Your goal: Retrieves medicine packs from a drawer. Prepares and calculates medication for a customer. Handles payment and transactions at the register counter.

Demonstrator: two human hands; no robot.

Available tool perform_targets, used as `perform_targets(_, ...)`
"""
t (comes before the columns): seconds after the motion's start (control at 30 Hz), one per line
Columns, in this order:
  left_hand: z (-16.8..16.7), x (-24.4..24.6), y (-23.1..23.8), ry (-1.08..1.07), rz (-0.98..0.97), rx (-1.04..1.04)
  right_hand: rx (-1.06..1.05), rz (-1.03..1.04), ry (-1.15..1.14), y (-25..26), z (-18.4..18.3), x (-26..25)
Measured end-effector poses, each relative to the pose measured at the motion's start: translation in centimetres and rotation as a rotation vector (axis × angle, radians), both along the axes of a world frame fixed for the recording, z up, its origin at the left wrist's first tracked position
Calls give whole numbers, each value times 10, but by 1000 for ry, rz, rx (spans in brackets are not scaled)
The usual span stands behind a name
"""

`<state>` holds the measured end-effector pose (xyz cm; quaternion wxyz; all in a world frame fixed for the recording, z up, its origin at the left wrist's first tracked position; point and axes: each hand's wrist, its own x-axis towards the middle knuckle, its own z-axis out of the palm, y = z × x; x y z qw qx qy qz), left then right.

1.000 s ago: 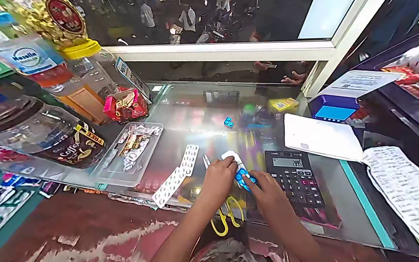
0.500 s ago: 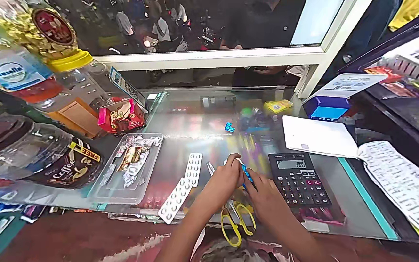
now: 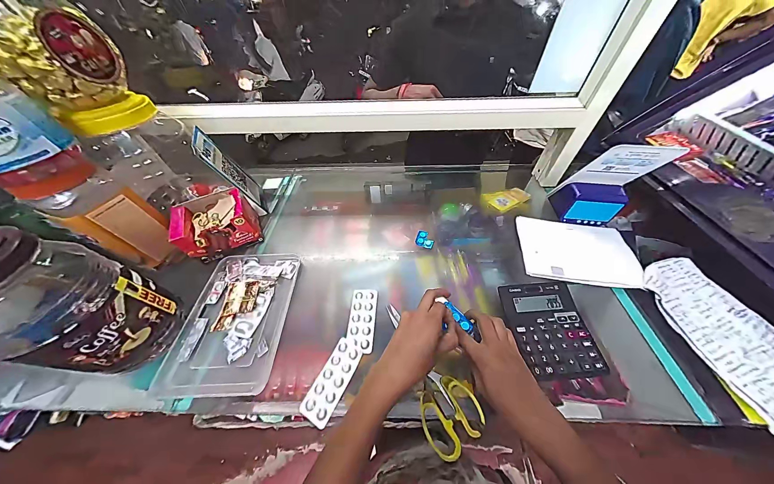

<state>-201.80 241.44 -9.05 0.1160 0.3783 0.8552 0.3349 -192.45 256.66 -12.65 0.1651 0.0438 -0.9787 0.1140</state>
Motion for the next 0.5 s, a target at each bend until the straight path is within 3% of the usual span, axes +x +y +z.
perform_targets(0.27, -8, -1, 5, -61, 199, 158, 3, 65, 58, 4, -2, 1)
perform_targets(0.5, 5, 0, 6, -42, 134, 56, -50, 118, 51, 3, -5, 1)
